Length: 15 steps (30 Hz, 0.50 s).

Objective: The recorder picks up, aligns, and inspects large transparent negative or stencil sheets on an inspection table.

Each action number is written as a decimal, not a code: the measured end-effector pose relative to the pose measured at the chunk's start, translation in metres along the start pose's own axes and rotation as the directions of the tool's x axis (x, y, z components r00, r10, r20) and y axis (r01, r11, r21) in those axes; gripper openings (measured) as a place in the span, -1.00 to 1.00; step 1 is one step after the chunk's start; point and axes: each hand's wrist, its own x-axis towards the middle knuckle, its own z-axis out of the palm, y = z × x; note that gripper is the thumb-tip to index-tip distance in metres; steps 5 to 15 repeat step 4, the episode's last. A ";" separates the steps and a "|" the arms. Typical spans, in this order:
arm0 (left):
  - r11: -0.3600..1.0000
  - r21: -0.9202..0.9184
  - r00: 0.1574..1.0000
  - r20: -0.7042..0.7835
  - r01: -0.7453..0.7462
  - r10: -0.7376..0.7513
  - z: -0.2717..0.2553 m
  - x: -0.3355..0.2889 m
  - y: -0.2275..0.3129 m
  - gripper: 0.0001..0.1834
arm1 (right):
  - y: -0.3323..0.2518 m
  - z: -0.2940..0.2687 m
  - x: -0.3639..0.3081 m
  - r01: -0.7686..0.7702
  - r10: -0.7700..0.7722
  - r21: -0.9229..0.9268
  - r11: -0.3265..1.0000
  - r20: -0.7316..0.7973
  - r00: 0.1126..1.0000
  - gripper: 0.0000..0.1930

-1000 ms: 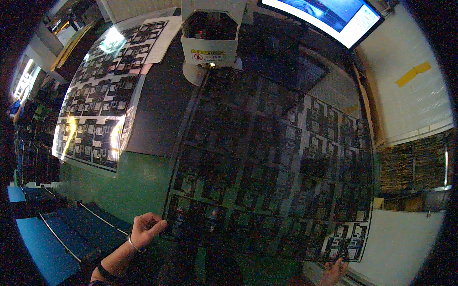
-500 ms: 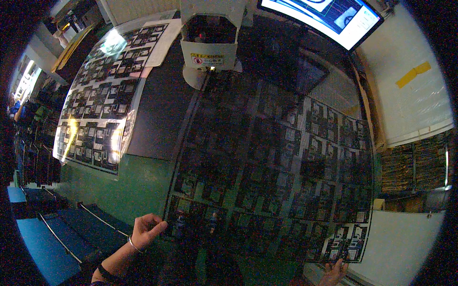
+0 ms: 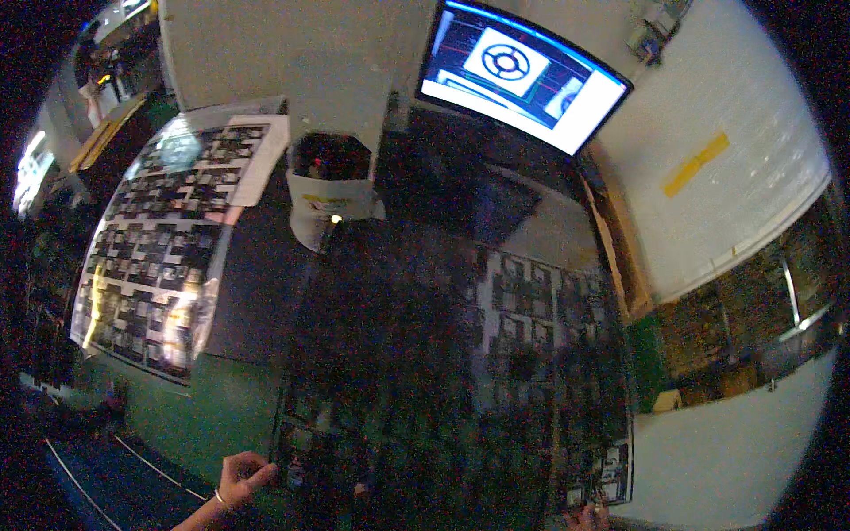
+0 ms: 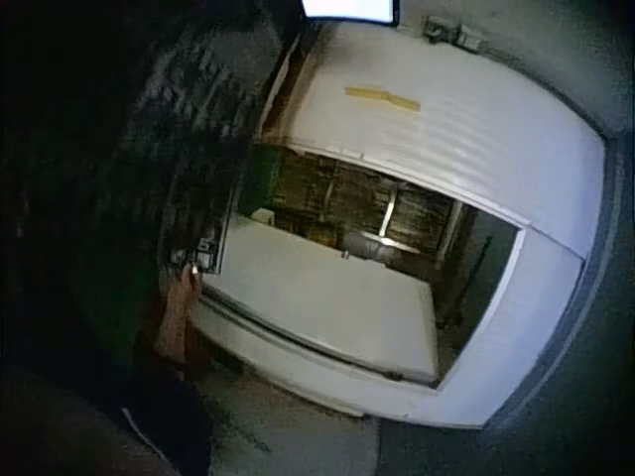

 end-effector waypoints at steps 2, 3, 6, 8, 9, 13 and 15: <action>1.000 -0.016 1.000 0.020 -0.012 0.012 -0.004 -0.004 0.004 -0.76 | -0.023 0.004 -0.011 -0.294 0.229 0.073 0.953 0.462 0.857 -0.43; 0.994 0.108 0.998 0.058 -0.036 0.029 -0.007 -0.006 0.006 -0.73 | -0.049 0.005 -0.056 -0.400 0.277 0.023 0.916 0.684 0.674 -0.52; 0.968 0.242 0.995 0.092 -0.063 0.042 -0.010 0.001 0.011 -0.69 | -0.044 0.041 -0.060 -0.421 0.278 -0.005 0.907 0.758 0.590 -0.52; 0.968 0.242 0.995 0.092 -0.063 0.042 -0.010 0.001 0.011 -0.69 | -0.044 0.041 -0.060 -0.421 0.278 -0.005 0.907 0.758 0.590 -0.52; 0.968 0.242 0.995 0.092 -0.063 0.042 -0.010 0.001 0.011 -0.69 | -0.044 0.041 -0.060 -0.421 0.278 -0.005 0.907 0.758 0.590 -0.52; 0.968 0.242 0.995 0.092 -0.063 0.042 -0.010 0.001 0.011 -0.69 | -0.044 0.041 -0.060 -0.421 0.278 -0.005 0.907 0.758 0.590 -0.52; 0.968 0.242 0.995 0.092 -0.063 0.042 -0.010 0.001 0.011 -0.69 | -0.044 0.041 -0.060 -0.421 0.278 -0.005 0.907 0.758 0.590 -0.52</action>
